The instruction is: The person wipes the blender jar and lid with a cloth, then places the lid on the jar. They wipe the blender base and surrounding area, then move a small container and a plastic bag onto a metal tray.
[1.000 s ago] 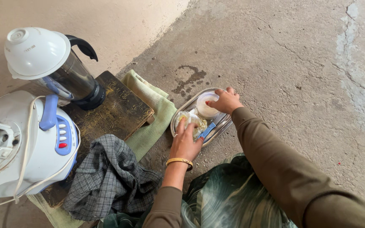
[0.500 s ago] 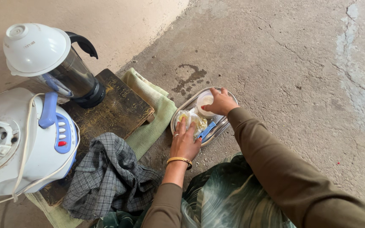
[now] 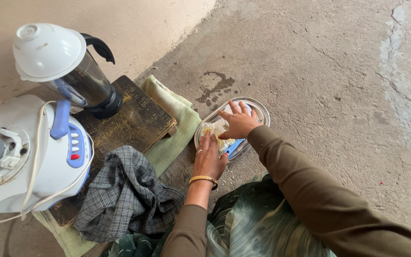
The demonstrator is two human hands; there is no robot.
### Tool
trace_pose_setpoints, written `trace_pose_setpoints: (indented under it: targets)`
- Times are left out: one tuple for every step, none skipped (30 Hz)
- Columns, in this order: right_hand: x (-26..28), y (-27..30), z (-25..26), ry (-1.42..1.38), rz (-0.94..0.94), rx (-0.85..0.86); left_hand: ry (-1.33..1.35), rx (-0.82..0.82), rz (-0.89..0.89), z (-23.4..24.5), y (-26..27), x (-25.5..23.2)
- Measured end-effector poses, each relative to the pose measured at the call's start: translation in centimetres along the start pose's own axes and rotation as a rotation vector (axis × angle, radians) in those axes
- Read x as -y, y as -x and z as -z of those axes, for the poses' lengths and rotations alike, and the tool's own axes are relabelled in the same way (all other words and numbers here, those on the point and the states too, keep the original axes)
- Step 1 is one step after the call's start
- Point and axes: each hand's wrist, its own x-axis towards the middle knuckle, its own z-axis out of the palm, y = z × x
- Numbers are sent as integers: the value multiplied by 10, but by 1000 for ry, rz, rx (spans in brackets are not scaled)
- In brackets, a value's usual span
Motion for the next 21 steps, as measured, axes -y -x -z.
trace_pose_setpoints:
  targets:
    - [1,1,0,16,18,-3,5,-17,6,1,1,-1]
    - [3,2,-1,30,40,5,18,-38,16,2,1,-3]
    - [4,2,-1,44,63,13,30,-59,27,4,2,-5]
    - [7,4,-3,57,87,22,41,-78,39,6,3,-7]
    - [9,5,-4,61,114,22,74,-91,68,8,5,-9]
    - [12,5,-4,66,140,20,108,-103,96,11,7,-11]
    - [14,5,-4,71,167,19,142,-115,124,14,8,-13]
    - [15,5,-4,67,169,24,144,-72,158,17,8,-15]
    - [16,4,-3,63,171,29,147,-28,191,21,7,-17]
    - [16,3,-3,59,174,34,150,15,225,23,8,-19]
    - [15,2,-3,63,169,31,99,-30,158,25,8,-20]
    - [14,2,-4,66,163,29,49,-72,91,26,9,-21]
    - [13,1,-5,69,157,28,-2,-114,24,27,9,-22]
    - [11,1,-6,69,153,21,14,-44,96,26,10,-23]
    - [9,0,-6,68,148,14,29,27,168,26,10,-23]
    - [7,0,-8,68,141,9,46,101,239,24,10,-22]
    - [5,-1,-9,60,145,-2,10,64,205,22,11,-20]
    - [3,-1,-9,55,148,-10,-21,27,171,21,10,-17]
    - [0,-1,-9,51,151,-19,-52,-9,137,19,10,-15]
    - [-1,-1,-10,58,144,-14,-54,-33,117,16,10,-12]
    - [-2,0,-10,65,137,-10,-56,-57,98,13,11,-9]
